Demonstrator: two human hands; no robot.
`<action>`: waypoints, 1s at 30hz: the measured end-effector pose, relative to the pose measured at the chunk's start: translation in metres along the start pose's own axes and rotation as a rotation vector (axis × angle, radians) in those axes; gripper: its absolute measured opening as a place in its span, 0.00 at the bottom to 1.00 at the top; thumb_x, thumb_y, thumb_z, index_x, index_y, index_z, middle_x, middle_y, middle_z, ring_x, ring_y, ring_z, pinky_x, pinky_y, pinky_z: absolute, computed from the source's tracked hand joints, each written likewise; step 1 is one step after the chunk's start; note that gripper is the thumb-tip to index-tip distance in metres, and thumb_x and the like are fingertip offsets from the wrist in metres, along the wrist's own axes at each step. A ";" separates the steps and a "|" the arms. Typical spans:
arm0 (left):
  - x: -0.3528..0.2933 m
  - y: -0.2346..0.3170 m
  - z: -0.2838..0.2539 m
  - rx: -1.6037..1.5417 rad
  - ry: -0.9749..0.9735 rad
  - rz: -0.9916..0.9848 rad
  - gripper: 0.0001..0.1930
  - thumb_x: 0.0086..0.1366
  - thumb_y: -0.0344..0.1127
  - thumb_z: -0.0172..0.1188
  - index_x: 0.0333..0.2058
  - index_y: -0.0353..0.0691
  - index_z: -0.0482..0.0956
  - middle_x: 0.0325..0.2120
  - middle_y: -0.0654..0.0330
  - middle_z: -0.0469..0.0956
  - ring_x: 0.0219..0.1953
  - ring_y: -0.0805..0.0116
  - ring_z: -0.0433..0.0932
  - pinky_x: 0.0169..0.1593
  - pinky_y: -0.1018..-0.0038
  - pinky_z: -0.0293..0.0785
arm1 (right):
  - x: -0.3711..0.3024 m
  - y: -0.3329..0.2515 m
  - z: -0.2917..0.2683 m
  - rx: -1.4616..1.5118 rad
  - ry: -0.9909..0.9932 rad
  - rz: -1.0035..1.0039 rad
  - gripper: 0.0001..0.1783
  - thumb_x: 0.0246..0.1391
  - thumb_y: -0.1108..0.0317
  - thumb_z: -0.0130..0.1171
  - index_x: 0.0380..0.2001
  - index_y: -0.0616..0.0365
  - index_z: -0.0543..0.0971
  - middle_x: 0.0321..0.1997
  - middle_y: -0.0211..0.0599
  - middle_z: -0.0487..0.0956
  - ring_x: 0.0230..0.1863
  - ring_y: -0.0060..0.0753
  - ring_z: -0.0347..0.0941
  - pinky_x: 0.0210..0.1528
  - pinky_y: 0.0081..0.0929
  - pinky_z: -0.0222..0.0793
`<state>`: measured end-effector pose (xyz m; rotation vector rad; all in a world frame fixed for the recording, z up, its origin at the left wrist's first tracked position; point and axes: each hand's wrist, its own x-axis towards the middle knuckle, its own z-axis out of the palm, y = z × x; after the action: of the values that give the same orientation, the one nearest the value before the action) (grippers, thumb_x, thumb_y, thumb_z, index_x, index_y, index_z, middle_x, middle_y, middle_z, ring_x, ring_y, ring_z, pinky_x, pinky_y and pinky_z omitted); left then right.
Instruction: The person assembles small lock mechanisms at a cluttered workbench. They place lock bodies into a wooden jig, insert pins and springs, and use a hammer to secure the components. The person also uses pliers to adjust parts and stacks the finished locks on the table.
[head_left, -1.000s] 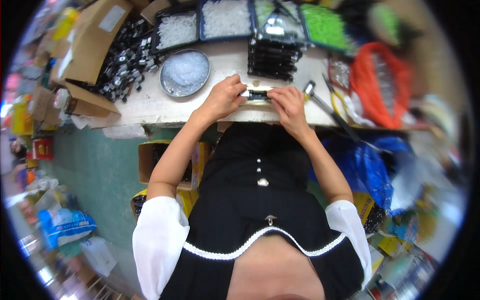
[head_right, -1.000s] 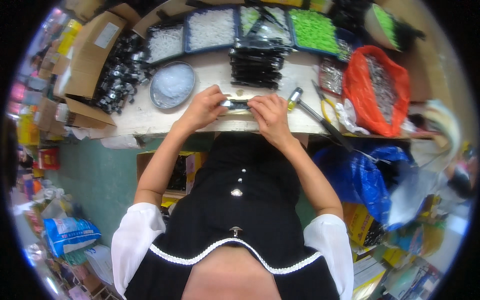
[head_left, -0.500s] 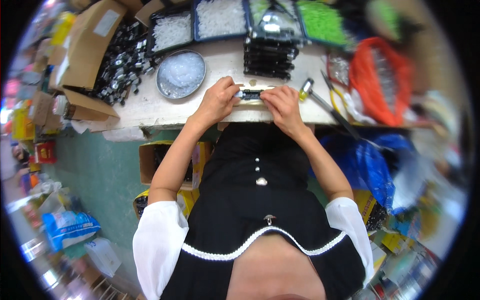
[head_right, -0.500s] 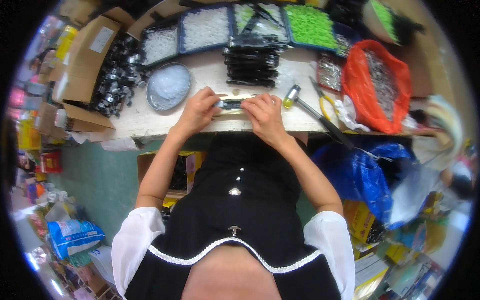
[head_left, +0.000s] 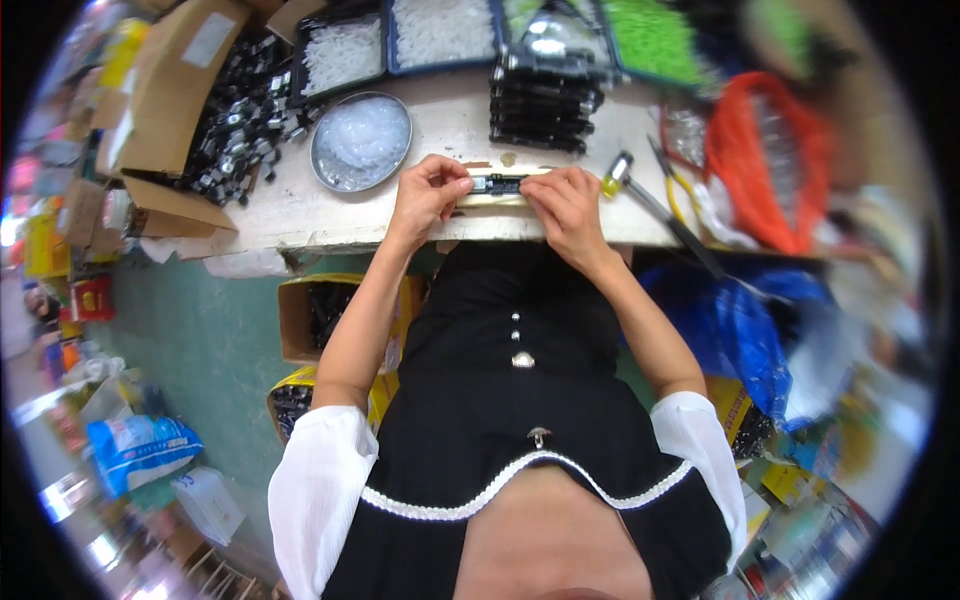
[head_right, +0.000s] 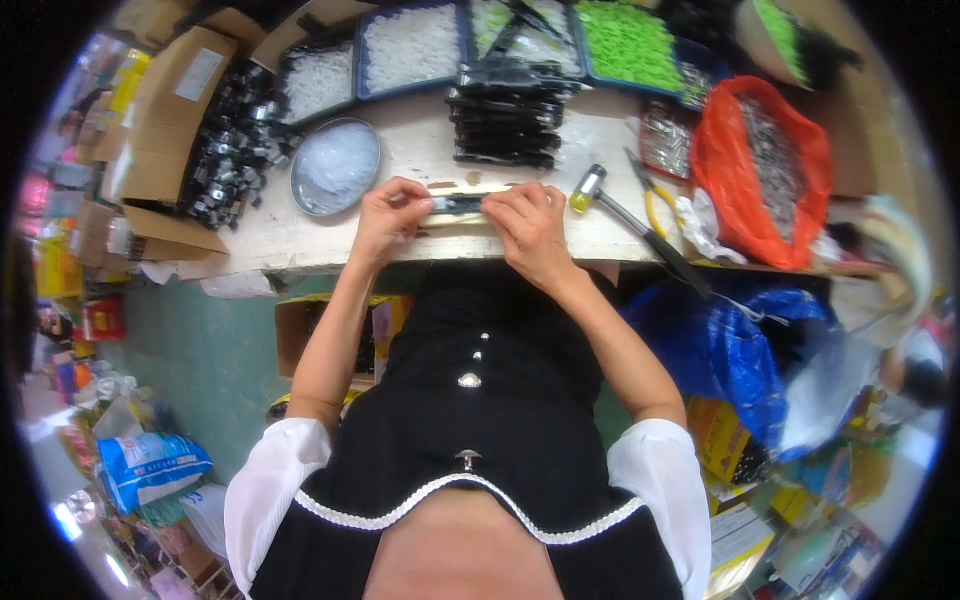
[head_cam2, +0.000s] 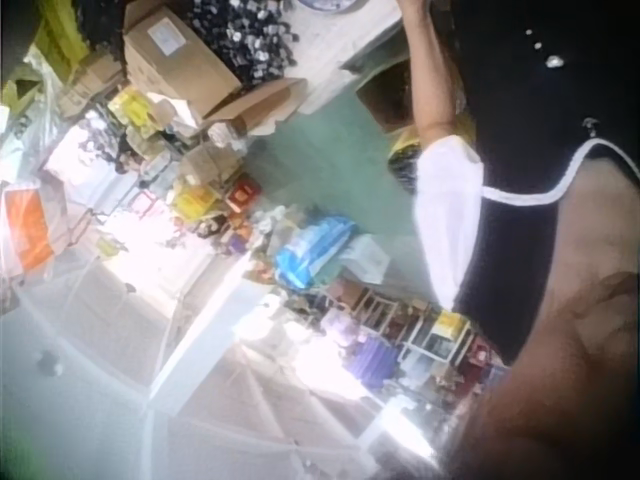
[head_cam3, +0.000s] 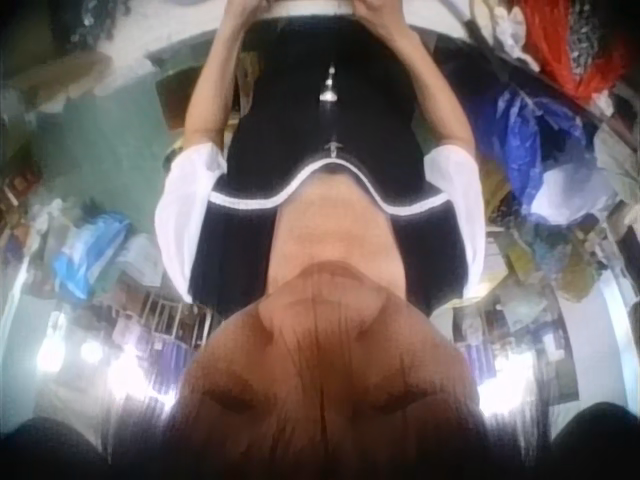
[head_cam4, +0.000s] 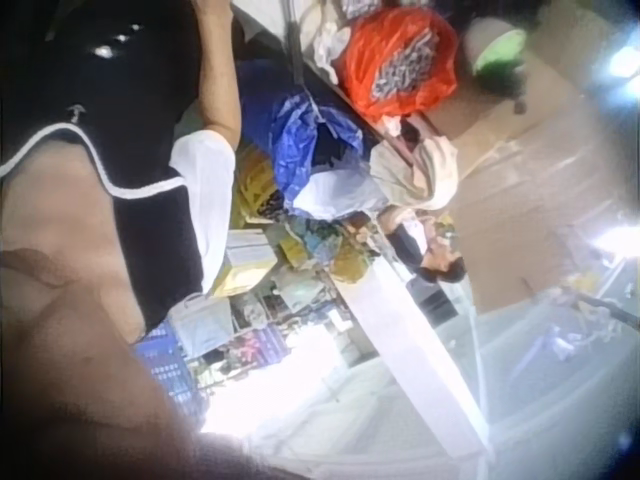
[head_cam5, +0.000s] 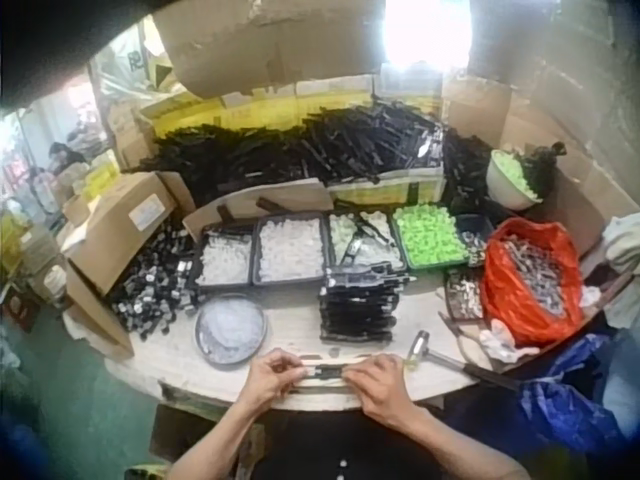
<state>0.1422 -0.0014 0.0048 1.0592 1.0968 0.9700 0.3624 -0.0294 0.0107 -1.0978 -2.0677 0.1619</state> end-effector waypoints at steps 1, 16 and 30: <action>0.001 0.001 0.000 0.007 0.005 -0.001 0.05 0.53 0.25 0.63 0.29 0.36 0.77 0.19 0.66 0.73 0.15 0.84 0.66 0.15 0.87 0.58 | 0.002 -0.002 -0.002 -0.012 0.000 -0.003 0.07 0.46 0.74 0.58 0.32 0.56 0.78 0.36 0.26 0.77 0.40 0.32 0.68 0.46 0.32 0.54; 0.089 0.079 -0.001 1.057 0.290 0.503 0.13 0.51 0.38 0.60 0.34 0.39 0.78 0.32 0.50 0.76 0.36 0.52 0.76 0.40 0.61 0.71 | 0.018 0.081 -0.090 -0.302 0.198 0.308 0.09 0.47 0.77 0.50 0.32 0.60 0.77 0.34 0.47 0.76 0.35 0.50 0.73 0.38 0.40 0.68; 0.207 0.079 -0.029 1.243 0.282 0.406 0.12 0.47 0.39 0.62 0.29 0.38 0.80 0.29 0.45 0.78 0.35 0.47 0.77 0.40 0.59 0.72 | 0.029 0.171 -0.107 -0.732 -0.351 0.768 0.11 0.45 0.73 0.48 0.29 0.62 0.79 0.32 0.56 0.77 0.37 0.55 0.75 0.39 0.47 0.70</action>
<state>0.1469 0.2201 0.0367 2.2525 1.8293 0.6973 0.5371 0.0735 0.0268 -2.4373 -1.9178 -0.0481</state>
